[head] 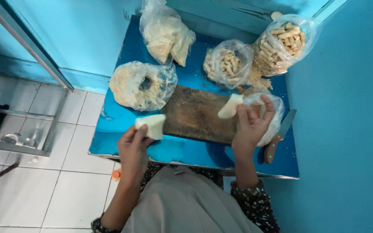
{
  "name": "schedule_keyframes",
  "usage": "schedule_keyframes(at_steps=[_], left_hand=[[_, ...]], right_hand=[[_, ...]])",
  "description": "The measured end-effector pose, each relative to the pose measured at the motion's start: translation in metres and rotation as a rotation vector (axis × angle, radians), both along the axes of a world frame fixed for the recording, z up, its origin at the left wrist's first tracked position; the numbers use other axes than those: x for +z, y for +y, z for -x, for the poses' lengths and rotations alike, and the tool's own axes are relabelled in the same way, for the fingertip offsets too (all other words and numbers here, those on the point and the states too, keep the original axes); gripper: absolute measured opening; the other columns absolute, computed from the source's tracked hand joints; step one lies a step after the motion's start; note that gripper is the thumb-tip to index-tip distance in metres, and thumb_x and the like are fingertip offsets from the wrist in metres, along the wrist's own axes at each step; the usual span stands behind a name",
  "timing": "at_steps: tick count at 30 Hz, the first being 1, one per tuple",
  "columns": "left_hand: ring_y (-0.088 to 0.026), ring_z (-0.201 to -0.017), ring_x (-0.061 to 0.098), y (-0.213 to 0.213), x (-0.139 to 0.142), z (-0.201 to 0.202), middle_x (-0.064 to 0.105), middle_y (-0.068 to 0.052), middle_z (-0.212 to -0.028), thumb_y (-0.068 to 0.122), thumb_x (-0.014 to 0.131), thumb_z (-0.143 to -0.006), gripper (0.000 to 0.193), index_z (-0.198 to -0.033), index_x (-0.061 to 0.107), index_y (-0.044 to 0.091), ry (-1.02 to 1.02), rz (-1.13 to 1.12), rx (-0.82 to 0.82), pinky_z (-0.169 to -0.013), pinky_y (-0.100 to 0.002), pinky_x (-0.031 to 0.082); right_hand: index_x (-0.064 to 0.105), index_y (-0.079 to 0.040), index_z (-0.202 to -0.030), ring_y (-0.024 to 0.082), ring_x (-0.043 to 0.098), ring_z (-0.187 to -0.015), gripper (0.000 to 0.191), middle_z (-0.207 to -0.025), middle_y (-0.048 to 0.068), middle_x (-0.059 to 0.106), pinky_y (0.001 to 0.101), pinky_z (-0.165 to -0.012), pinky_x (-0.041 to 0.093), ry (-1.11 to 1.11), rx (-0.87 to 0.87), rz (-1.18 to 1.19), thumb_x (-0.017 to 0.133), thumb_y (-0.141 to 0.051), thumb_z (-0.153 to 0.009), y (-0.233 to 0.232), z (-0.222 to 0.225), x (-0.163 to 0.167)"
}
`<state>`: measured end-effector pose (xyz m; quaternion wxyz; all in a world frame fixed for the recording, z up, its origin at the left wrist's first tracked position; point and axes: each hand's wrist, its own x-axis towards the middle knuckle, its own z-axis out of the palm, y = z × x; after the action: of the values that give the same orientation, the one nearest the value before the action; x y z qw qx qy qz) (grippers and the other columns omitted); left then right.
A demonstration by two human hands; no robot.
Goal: The person folds thin square dough wrappers with filling into small stuffed pastries by hand on a wooden board, pressing the edges to seal them, and places the folded pastries into plastic bags on the table. They repeatedly take new wrappers, fold them one at a time, and set finished pieces aside.
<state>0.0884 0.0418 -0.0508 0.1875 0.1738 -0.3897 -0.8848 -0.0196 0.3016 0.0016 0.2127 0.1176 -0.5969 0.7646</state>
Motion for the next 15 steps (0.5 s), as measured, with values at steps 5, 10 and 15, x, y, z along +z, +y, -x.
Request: schedule_keyframes(at_steps=[5, 10, 15], left_hand=[[-0.015, -0.090, 0.073, -0.005, 0.003, -0.011, 0.075, -0.010, -0.104, 0.010, 0.068, -0.098, 0.018, -0.109, 0.072, -0.003, 0.015, -0.004, 0.018, -0.080, -0.031, 0.061], [-0.013, -0.086, 0.072, 0.007, 0.013, -0.010, 0.077, -0.008, -0.103, 0.013, 0.070, -0.096, 0.023, -0.113, 0.074, -0.002, -0.031, 0.035, -0.078, -0.076, -0.028, 0.060], [-0.009, -0.082, 0.070, 0.020, 0.014, -0.002, 0.077, -0.007, -0.099, 0.014, 0.072, -0.094, 0.024, -0.112, 0.077, -0.001, -0.083, 0.073, -0.158, -0.072, -0.024, 0.056]], right_hand=[[0.041, -0.016, -0.153, 0.029, 0.074, -0.095, 0.057, -0.118, 0.014, 0.074, 0.0388, -0.082, 0.057, 0.137, -0.208, -1.250, 0.070, -0.013, -0.104, -0.041, 0.003, -0.005], [0.030, -0.009, -0.160, 0.031, 0.070, -0.126, 0.066, -0.149, 0.026, 0.057, 0.0380, -0.104, 0.056, 0.209, 0.214, -0.842, 0.060, 0.008, -0.104, -0.055, 0.004, -0.010], [0.027, -0.013, -0.157, 0.022, 0.071, -0.118, 0.073, -0.121, 0.018, 0.073, 0.0347, -0.102, 0.057, -0.098, 0.255, -0.432, 0.066, 0.006, -0.098, -0.034, 0.008, -0.002]])
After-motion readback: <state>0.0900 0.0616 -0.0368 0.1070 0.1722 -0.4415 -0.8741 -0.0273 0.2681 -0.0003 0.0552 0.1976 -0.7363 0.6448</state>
